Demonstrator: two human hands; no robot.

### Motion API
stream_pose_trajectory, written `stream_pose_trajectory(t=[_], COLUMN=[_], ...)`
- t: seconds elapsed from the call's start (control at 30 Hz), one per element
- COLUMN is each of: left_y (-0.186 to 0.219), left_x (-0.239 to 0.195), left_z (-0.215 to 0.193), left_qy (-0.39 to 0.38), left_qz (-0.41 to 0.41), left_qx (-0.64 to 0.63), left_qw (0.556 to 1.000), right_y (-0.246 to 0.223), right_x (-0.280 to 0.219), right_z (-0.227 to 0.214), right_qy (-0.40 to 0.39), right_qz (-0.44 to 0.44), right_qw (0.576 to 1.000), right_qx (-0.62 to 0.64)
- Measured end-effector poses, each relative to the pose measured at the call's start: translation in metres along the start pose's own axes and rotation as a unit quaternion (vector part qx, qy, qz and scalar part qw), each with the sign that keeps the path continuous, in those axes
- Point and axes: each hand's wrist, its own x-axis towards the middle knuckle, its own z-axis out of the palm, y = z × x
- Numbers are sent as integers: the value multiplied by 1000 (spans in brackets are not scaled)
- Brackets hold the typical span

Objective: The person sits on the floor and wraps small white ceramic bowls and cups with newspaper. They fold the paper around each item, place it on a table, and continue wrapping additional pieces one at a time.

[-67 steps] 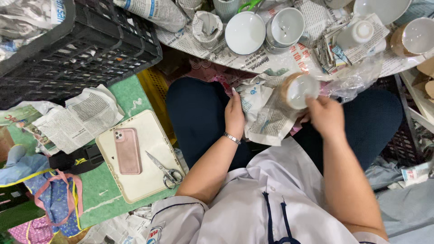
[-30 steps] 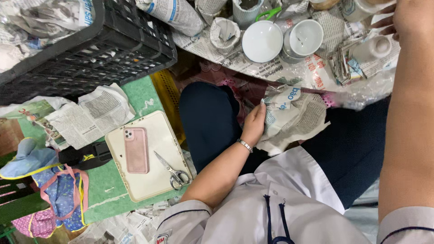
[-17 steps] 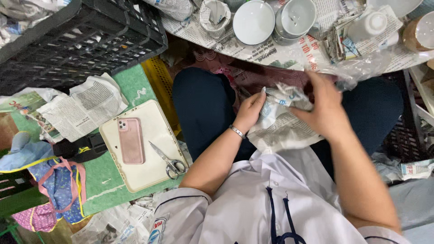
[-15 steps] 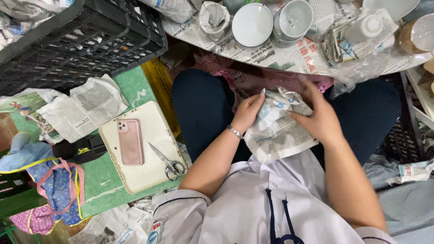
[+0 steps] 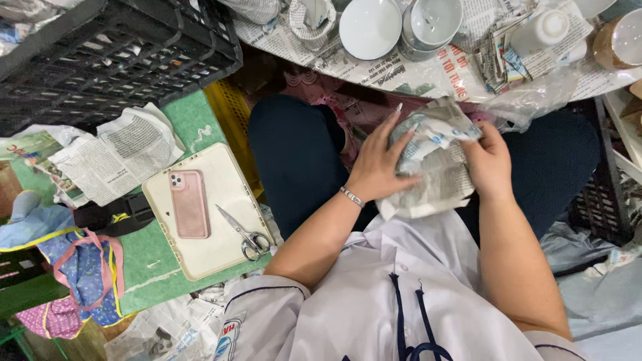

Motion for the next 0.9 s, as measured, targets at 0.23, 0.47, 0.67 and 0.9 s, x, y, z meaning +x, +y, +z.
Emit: stream_pose_trajectory(t=[0.23,0.47,0.67,0.9], left_y=[-36,-79,-78,-57], left_x=[-15,-35,-32,-18], left_z=[17,50,50,23], left_qy=[73,153,172,187], left_qz=[-291,-324,-356,-350], left_qx=[-258,-415,-368,-358], left_qw=[918,837,842,845], right_y=[-4,-4,-2,-34], right_x=[4,2,2,-12], right_z=[-2,-6,-7,10], right_qy=[42,57,55,27], right_qz=[-24,-33,-27,-53], right_qw=[999,998,998,998], right_qx=[1,-20,-13,10])
